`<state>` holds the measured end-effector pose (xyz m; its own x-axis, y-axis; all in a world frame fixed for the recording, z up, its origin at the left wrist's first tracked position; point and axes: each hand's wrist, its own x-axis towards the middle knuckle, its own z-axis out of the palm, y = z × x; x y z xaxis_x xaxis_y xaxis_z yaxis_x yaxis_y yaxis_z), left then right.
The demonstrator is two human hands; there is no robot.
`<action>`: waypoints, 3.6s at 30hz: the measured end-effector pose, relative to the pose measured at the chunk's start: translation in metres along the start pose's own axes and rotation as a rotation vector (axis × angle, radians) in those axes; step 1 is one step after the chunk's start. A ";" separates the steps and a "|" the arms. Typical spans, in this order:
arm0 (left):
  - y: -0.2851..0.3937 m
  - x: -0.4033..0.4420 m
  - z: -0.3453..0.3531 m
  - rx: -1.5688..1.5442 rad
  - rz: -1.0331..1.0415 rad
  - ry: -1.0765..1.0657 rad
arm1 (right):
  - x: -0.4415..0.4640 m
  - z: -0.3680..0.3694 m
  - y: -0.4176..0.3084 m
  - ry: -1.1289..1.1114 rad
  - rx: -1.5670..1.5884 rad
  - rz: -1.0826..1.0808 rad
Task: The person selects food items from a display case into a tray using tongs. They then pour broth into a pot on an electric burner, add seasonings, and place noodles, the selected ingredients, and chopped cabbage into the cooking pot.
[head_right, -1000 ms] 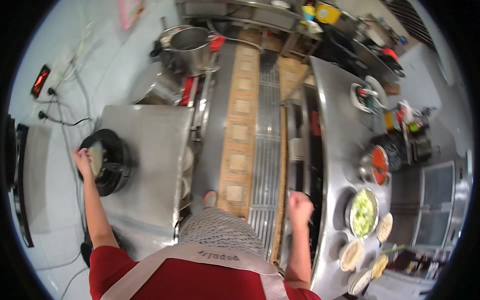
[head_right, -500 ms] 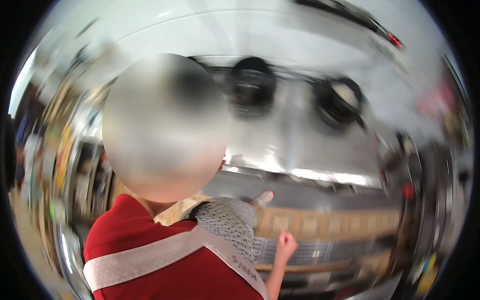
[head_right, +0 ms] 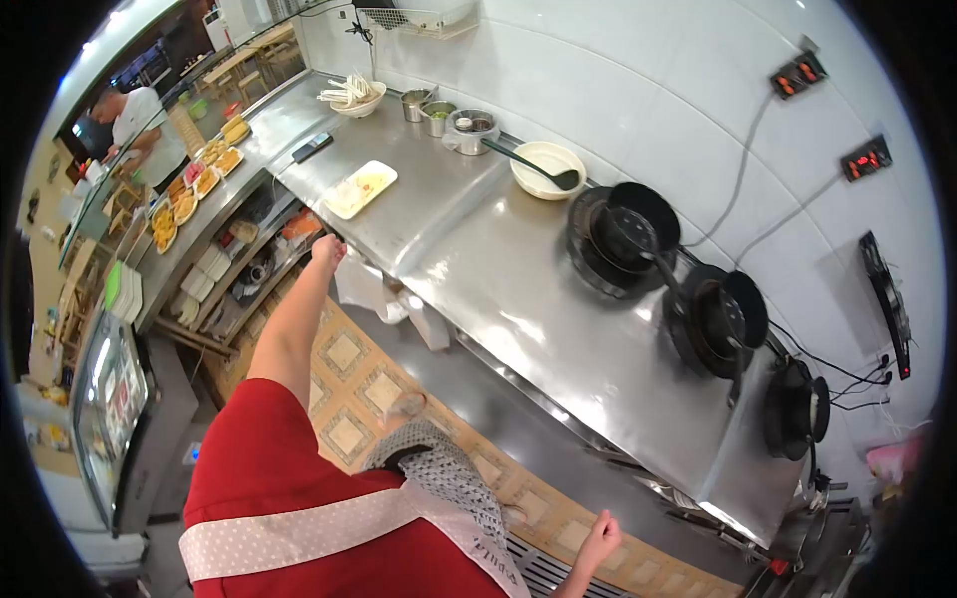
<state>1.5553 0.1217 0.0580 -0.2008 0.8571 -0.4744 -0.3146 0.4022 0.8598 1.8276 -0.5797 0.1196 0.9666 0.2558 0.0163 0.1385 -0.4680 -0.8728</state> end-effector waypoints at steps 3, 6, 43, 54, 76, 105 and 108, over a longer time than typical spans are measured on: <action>-0.005 0.101 0.010 0.156 -0.009 -0.005 | -0.027 0.089 -0.019 0.024 0.110 0.268; -0.011 0.167 0.017 0.148 -0.077 0.012 | -0.052 0.159 -0.052 0.009 0.250 0.539; -0.178 -0.597 0.169 0.723 -0.501 -1.528 | 0.059 -0.188 -0.084 0.265 -0.216 -0.276; -0.252 -0.734 0.361 0.594 -0.361 -1.592 | 0.314 -0.288 -0.065 0.100 -0.568 -0.521; -0.341 -0.824 0.508 0.494 -0.209 -1.146 | 0.629 -0.344 0.013 -0.572 -0.705 -1.001; -0.359 -0.801 0.524 0.552 -0.140 -1.125 | 0.654 -0.347 0.046 -0.119 -0.730 -0.898; -0.363 -0.800 0.522 0.511 -0.166 -1.124 | 0.624 -0.335 0.034 -0.432 -0.565 -0.771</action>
<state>2.3144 -0.5422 0.2236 0.7905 0.4830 -0.3765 0.1873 0.3947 0.8995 2.5075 -0.7194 0.2636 0.4301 0.8807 0.1987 0.8722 -0.3486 -0.3430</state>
